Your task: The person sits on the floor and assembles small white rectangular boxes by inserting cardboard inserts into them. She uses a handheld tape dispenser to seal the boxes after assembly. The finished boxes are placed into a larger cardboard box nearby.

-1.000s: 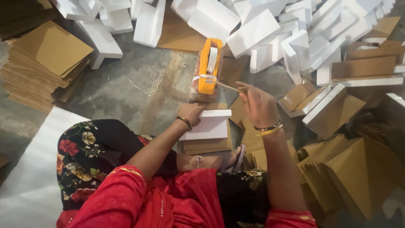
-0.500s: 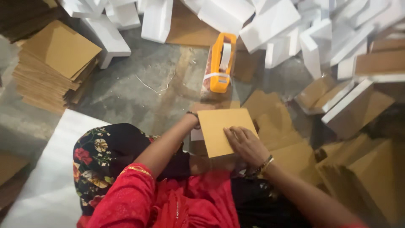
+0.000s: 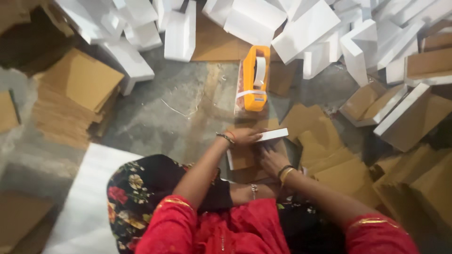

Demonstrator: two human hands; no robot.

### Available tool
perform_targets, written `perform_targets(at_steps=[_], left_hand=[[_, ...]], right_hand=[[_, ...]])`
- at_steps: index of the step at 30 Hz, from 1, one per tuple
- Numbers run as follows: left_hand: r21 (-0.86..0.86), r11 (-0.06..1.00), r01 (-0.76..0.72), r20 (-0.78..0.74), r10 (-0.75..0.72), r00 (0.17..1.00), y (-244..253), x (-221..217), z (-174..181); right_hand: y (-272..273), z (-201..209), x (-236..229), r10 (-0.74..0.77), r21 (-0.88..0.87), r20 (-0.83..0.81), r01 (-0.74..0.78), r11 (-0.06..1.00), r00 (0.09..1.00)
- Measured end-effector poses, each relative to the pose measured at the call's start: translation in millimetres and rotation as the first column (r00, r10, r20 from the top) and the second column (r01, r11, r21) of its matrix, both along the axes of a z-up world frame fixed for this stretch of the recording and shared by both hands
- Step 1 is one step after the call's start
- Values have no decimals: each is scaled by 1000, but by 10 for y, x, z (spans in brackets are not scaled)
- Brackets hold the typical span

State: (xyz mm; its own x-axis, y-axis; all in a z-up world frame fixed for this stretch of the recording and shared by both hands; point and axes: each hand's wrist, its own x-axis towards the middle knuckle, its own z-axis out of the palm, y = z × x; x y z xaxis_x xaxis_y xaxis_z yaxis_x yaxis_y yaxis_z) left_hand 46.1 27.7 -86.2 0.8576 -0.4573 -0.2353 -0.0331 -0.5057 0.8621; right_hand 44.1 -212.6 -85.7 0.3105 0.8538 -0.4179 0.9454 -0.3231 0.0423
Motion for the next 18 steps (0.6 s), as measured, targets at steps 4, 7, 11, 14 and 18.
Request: perform_targets(at_steps=[4,7,11,14,18], left_hand=[[101,994,-31,45,27,999,14,-145,434],[453,875,-172,135,123,983,-135,-237,636],[456,857,-240,193,168,967,-115,-443,945],[368,900,-235,259,143,955,-25,-658,1091],[164,945,-283,445,185,876,31,-609,1264]], right_hand=[[-154,-123,96,-27,18,-158,31,999,987],[-209,-80,299,-77,8,-254,82,997,964],[-294,501,846,-427,-58,-257,427,903,867],[-377,868,752,-594,280,-240,641,715,768],[-410,913,711,-131,467,-792,730,499,597]])
